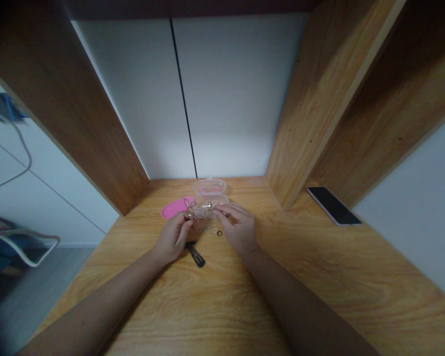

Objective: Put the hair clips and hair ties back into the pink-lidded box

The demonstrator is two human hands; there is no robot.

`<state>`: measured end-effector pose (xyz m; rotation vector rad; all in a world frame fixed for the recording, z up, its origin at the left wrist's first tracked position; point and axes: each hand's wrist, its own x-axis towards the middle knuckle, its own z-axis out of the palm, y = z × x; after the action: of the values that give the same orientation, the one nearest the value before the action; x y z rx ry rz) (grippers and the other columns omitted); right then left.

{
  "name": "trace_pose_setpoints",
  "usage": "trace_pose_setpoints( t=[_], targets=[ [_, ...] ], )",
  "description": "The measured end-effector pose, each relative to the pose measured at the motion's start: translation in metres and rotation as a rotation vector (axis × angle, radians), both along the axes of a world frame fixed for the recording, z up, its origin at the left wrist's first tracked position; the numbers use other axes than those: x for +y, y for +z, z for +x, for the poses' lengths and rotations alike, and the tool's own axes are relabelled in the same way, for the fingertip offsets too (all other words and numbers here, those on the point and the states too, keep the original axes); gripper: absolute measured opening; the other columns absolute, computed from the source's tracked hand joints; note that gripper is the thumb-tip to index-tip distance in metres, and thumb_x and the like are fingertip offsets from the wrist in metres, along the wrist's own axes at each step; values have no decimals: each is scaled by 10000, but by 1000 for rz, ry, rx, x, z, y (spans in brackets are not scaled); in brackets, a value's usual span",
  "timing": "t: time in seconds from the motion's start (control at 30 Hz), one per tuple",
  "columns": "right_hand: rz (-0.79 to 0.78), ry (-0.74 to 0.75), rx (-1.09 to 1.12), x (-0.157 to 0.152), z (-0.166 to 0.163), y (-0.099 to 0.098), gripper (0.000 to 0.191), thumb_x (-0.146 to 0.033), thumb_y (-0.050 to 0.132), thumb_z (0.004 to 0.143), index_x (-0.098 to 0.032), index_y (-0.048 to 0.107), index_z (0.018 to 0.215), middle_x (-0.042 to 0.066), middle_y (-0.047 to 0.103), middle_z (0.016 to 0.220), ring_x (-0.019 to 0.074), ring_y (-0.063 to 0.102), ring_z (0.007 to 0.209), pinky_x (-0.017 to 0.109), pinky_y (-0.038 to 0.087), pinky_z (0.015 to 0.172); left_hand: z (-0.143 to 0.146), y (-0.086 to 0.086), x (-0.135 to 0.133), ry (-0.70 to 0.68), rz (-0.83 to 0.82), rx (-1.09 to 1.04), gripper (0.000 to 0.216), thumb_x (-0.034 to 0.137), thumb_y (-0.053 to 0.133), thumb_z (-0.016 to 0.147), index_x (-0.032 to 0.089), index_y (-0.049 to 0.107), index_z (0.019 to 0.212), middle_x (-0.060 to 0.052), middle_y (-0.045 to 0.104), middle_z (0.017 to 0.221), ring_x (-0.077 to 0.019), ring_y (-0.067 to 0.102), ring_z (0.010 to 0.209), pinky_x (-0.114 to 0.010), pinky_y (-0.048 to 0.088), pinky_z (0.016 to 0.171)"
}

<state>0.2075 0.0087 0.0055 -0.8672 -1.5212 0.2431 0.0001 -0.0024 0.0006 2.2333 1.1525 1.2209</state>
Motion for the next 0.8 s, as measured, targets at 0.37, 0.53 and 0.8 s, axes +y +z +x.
trace_pose_setpoints(
  t=[0.37,0.53,0.8],
  targets=[
    [-138,17,64,2,2,0,119,-235,700,873,-273,791,940,19,777,912,187,719,836,328,573,805,-1,-1,2,0,15,82,211,286,434,1013,189,605,936,-66,663,895,-204,592,872,-325,452,806],
    [-179,43,70,2,1,-2,107,-254,702,875,-265,788,937,23,774,923,186,715,855,326,564,821,0,0,2,-22,9,79,222,299,442,1012,186,612,924,-65,666,880,-202,596,861,-328,457,804],
    [-146,55,32,2,1,-1,196,-229,638,917,-277,781,1042,38,761,981,189,707,912,330,564,834,0,-1,2,-32,51,85,203,287,461,1008,187,600,899,-54,653,848,-192,589,832,-310,454,770]
  ],
)
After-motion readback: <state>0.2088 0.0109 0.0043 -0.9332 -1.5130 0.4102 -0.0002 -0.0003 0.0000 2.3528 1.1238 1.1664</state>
